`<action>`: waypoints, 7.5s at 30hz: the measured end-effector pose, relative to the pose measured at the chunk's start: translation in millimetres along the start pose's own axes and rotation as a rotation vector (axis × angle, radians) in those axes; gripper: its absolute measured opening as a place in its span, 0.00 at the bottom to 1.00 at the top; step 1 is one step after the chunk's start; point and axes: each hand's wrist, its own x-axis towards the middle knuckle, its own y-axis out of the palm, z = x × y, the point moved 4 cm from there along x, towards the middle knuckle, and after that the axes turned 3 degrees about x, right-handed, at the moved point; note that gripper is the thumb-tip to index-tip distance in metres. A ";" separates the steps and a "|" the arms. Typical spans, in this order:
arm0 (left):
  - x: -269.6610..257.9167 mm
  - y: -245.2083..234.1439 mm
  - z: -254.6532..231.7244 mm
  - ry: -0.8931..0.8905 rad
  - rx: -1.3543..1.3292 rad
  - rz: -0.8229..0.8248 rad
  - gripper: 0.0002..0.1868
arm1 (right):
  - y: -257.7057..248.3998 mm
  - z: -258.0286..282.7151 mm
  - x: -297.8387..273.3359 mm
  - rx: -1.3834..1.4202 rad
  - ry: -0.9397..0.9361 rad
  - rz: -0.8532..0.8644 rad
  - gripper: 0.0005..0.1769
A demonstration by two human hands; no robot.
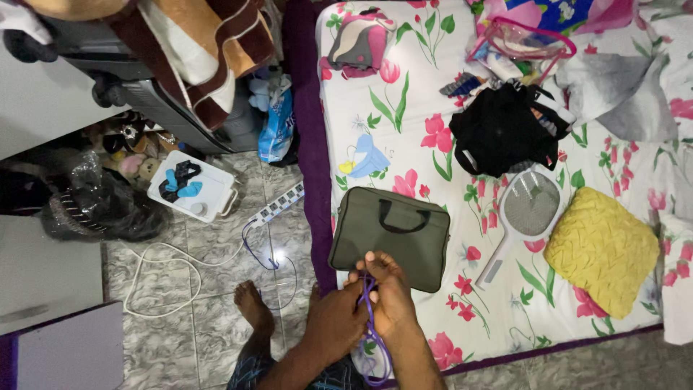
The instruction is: The person packs a grey bag with a laptop, a phone, a power adapter, a purple cable, a small patterned pouch, a pink object, and a comb. The person places each item into the bag and closes it.
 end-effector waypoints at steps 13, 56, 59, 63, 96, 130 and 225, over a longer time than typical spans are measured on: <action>45.6 62.3 45.0 -0.072 -0.741 0.178 0.18 | -72.8 9.6 47.8 0.235 -0.209 -0.105 0.15; 321.2 81.9 51.8 0.437 0.435 -0.180 0.26 | -130.8 124.6 110.5 -0.477 -0.371 -0.100 0.19; 345.6 91.4 57.8 0.451 0.588 -0.024 0.31 | -125.8 127.3 105.9 -0.429 -0.368 -0.107 0.21; 342.7 93.2 50.0 0.406 0.725 0.027 0.28 | -124.3 127.4 92.0 -0.384 -0.375 -0.090 0.22; 30.3 104.6 79.8 0.304 0.759 0.187 0.32 | -153.3 54.1 0.3 -1.907 -0.411 -0.339 0.21; 75.2 156.1 135.2 0.273 0.897 0.196 0.13 | -268.7 17.2 129.8 -2.081 0.277 0.080 0.38; -420.3 -239.5 544.4 -0.582 0.115 -1.427 0.29 | 404.7 -550.6 -114.3 -1.840 -0.640 1.442 0.29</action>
